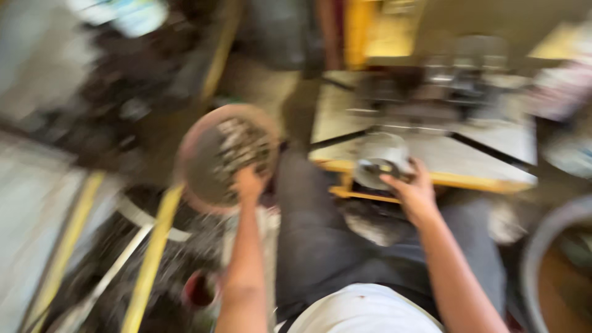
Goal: The person places a metal cylinder into a press machine and inserts small metal spacers into holes on its surface by hand. They repeatedly reach for spacers from a bucket and position the cylinder under the machine's press to secure the components.
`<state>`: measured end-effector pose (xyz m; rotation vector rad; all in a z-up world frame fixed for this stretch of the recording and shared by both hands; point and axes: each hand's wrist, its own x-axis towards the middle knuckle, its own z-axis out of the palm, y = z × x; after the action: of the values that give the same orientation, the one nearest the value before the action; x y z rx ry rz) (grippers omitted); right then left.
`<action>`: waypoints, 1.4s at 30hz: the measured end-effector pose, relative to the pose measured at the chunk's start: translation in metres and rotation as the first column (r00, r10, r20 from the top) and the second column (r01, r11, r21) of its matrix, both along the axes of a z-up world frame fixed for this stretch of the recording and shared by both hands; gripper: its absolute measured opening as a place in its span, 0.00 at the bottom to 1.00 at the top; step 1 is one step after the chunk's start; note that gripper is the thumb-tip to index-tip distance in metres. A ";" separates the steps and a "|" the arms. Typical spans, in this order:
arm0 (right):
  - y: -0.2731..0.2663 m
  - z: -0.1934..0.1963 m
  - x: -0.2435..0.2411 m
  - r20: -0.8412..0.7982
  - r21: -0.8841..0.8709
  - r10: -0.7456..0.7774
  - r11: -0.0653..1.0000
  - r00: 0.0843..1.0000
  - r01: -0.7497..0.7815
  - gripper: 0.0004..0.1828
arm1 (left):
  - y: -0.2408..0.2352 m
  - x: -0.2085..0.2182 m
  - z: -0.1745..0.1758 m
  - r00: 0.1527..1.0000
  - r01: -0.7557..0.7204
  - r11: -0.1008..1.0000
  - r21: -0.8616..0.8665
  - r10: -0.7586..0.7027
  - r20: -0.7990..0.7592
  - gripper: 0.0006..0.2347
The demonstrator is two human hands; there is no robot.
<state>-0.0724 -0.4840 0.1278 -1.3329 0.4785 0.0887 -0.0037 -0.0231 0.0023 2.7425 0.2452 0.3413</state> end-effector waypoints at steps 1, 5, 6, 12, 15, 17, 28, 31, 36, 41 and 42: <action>-0.007 0.004 0.003 0.054 0.013 -0.012 1.000 0.998 0.011 0.50 | -0.007 0.002 0.000 0.982 -0.121 0.990 -0.068 0.109 -0.152 0.19; -0.045 0.028 0.029 0.296 -0.034 -0.041 0.998 0.954 0.053 0.50 | -0.025 0.005 0.012 0.938 -0.117 0.940 -0.322 0.211 0.276 0.17; -0.057 0.033 0.038 0.351 -0.102 -0.026 0.993 0.936 0.066 0.50 | -0.040 0.011 0.018 0.931 0.036 0.805 -0.592 0.189 0.313 0.18; -0.110 0.043 0.106 0.447 -0.095 -0.010 0.994 0.894 0.059 0.49 | -0.137 0.018 0.091 0.954 0.182 0.270 -0.946 0.182 0.236 0.26; -0.123 0.034 0.130 0.434 -0.127 0.061 0.992 0.899 -0.007 0.46 | -0.184 0.017 0.129 0.958 0.285 0.242 -0.928 -0.034 0.285 0.19; -0.127 0.031 0.140 0.431 -0.142 0.072 0.990 0.899 -0.011 0.45 | -0.215 0.021 0.151 0.961 0.252 0.155 -0.955 -0.154 0.228 0.14; -0.130 0.030 0.150 0.395 -0.196 0.057 0.980 0.917 0.023 0.48 | -0.373 0.108 0.196 0.829 0.532 0.280 -0.799 -0.366 0.423 0.13; -0.134 0.034 0.150 0.386 -0.253 0.081 0.967 0.919 0.021 0.46 | -0.401 0.134 0.181 0.844 0.532 0.487 -0.693 -0.375 0.384 0.10; -0.138 0.043 0.144 0.411 -0.381 0.111 0.923 0.905 0.060 0.44 | -0.420 0.160 0.158 0.855 0.447 0.782 -0.436 -0.230 0.464 0.15; -0.147 0.041 0.148 0.439 -0.513 0.138 0.850 0.888 0.121 0.44 | -0.412 0.154 0.172 0.871 0.491 0.545 -0.680 -0.298 0.390 0.10; -0.149 0.041 0.150 0.458 -0.547 0.156 0.826 0.875 0.139 0.44 | -0.413 0.151 0.178 0.864 0.503 0.516 -0.693 -0.299 0.405 0.10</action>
<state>0.0772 -0.6330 0.1690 -1.8735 0.0518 -0.4141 0.1476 -0.4357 0.1798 1.7612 -0.2764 0.3193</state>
